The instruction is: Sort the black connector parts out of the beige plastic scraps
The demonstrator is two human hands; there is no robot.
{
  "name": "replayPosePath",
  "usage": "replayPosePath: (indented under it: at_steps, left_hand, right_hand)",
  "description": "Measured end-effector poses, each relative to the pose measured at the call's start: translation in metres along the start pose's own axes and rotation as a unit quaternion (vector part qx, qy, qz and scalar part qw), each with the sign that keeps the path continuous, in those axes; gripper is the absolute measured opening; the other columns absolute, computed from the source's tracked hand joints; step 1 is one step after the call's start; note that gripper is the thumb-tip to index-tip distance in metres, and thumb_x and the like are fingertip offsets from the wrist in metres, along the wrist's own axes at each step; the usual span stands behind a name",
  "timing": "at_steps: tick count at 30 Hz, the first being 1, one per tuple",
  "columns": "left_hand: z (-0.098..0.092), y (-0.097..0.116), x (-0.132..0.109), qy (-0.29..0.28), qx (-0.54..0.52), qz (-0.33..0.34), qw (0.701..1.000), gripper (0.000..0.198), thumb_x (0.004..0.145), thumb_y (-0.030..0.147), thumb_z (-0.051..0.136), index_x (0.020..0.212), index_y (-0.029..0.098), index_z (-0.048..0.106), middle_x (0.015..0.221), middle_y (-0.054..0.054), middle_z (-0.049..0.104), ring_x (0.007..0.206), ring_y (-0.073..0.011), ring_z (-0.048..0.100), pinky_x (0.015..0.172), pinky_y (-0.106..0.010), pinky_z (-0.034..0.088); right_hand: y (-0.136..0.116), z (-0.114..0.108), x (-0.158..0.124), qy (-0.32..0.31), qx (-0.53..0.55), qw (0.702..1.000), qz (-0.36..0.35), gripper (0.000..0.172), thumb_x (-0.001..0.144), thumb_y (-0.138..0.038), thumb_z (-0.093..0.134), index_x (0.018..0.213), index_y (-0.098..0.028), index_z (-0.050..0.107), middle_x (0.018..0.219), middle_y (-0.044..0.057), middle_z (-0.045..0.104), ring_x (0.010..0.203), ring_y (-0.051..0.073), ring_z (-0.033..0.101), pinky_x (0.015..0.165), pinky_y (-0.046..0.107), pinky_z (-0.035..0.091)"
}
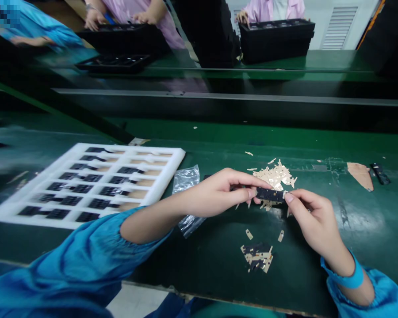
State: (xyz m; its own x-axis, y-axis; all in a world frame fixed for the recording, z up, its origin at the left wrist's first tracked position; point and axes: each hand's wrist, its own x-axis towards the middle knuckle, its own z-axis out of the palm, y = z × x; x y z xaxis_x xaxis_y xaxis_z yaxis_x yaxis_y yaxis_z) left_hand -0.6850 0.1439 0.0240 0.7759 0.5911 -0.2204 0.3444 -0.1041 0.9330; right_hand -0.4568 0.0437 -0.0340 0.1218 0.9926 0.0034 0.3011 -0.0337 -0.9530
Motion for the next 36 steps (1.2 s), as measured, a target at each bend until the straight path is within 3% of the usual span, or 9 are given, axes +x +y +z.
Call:
replayPosePath:
  at_steps: [7, 13, 17, 21, 25, 27, 30, 33, 36]
  left_hand:
    - [0.0, 0.002, -0.002, 0.009, 0.02, 0.005, 1.0, 0.04, 0.091, 0.011, 0.051, 0.124, 0.016, 0.075, 0.1, -0.003, 0.08, 0.076, -0.0115, 0.065, 0.068, -0.021, 0.049]
    - [0.004, 0.0, 0.003, 0.035, 0.037, 0.016, 0.999, 0.031, 0.094, 0.023, 0.06, 0.119, 0.018, 0.078, 0.089, -0.002, 0.078, 0.069, -0.011, 0.061, 0.061, -0.021, 0.045]
    - [-0.01, -0.018, 0.049, 0.085, 0.074, 0.019, 0.993, 0.026, 0.096, 0.021, 0.061, 0.114, 0.015, 0.078, 0.09, -0.005, 0.078, 0.07, -0.0121, 0.064, 0.064, -0.023, 0.049]
    - [-0.047, -0.04, 0.117, 0.181, 0.173, -0.083, 0.965, 0.033, 0.101, 0.015, 0.051, 0.128, 0.009, 0.071, 0.1, -0.011, 0.078, 0.071, -0.0142, 0.068, 0.067, -0.026, 0.054]
    - [-0.082, -0.056, 0.151, 0.26, 0.249, -0.118, 0.926, 0.04, 0.099, 0.021, 0.061, 0.135, 0.005, 0.065, 0.131, -0.022, 0.067, 0.119, -0.031, 0.064, 0.106, -0.045, 0.048]
    - [-0.09, -0.055, 0.146, 0.288, 0.292, -0.116, 0.905, 0.051, 0.096, 0.027, 0.067, 0.142, 0.006, 0.06, 0.144, -0.024, 0.057, 0.137, -0.0381, 0.049, 0.118, -0.052, 0.035]
    - [-0.079, -0.038, 0.106, 0.284, 0.354, -0.029, 0.891, 0.043, 0.1, 0.032, 0.06, 0.138, 0.013, 0.064, 0.13, -0.014, 0.066, 0.127, -0.0314, 0.056, 0.113, -0.045, 0.039]
    - [-0.04, -0.017, 0.039, 0.229, 0.359, 0.067, 0.903, 0.028, 0.103, 0.029, 0.052, 0.115, 0.015, 0.073, 0.109, -0.007, 0.072, 0.106, -0.0231, 0.064, 0.099, -0.036, 0.046]
    - [0.007, -0.017, -0.023, 0.078, 0.356, 0.095, 0.926, 0.023, 0.101, 0.03, 0.055, 0.099, 0.019, 0.076, 0.094, -0.004, 0.073, 0.09, -0.0188, 0.066, 0.082, -0.03, 0.047]
  right_hand:
    - [-0.002, 0.0, -0.003, 0.025, -0.032, 0.998, -0.046, 0.03, 0.095, -0.043, 0.068, 0.076, -0.021, 0.072, 0.065, 0.002, 0.064, 0.058, 0.016, 0.057, 0.055, 0.025, 0.048]
    - [0.0, 0.001, 0.0, 0.026, -0.04, 0.998, -0.03, 0.04, 0.095, -0.055, 0.065, 0.075, -0.02, 0.071, 0.065, 0.003, 0.063, 0.058, 0.018, 0.057, 0.054, 0.027, 0.047]
    - [0.012, 0.001, 0.005, 0.018, -0.085, 0.996, -0.011, 0.037, 0.099, -0.053, 0.06, 0.101, -0.019, 0.076, 0.075, 0.003, 0.068, 0.062, 0.017, 0.058, 0.056, 0.027, 0.046]
    - [0.025, -0.004, 0.01, -0.015, -0.175, 0.984, -0.029, 0.036, 0.101, -0.051, 0.058, 0.11, -0.02, 0.076, 0.082, 0.003, 0.072, 0.064, 0.018, 0.06, 0.061, 0.03, 0.046]
    - [0.029, -0.011, 0.013, -0.094, -0.201, 0.973, -0.061, 0.03, 0.102, -0.046, 0.059, 0.104, -0.022, 0.077, 0.089, 0.003, 0.073, 0.072, 0.019, 0.063, 0.065, 0.031, 0.046]
    - [0.028, -0.013, 0.013, -0.173, -0.216, 0.958, -0.077, 0.024, 0.101, -0.04, 0.061, 0.105, -0.023, 0.077, 0.09, 0.002, 0.072, 0.076, 0.019, 0.064, 0.068, 0.031, 0.046]
    - [0.025, -0.008, 0.008, -0.283, -0.241, 0.92, -0.123, 0.015, 0.101, -0.031, 0.064, 0.106, -0.024, 0.076, 0.1, 0.003, 0.072, 0.094, 0.022, 0.064, 0.082, 0.034, 0.048]
    - [0.019, 0.003, 0.0, -0.338, -0.264, 0.89, -0.156, 0.011, 0.1, -0.025, 0.066, 0.106, -0.023, 0.076, 0.101, 0.005, 0.07, 0.101, 0.025, 0.06, 0.086, 0.037, 0.046]
    - [0.014, 0.015, -0.008, -0.375, -0.276, 0.871, -0.155, 0.006, 0.098, -0.023, 0.07, 0.101, -0.021, 0.074, 0.096, 0.005, 0.068, 0.097, 0.025, 0.057, 0.081, 0.037, 0.044]
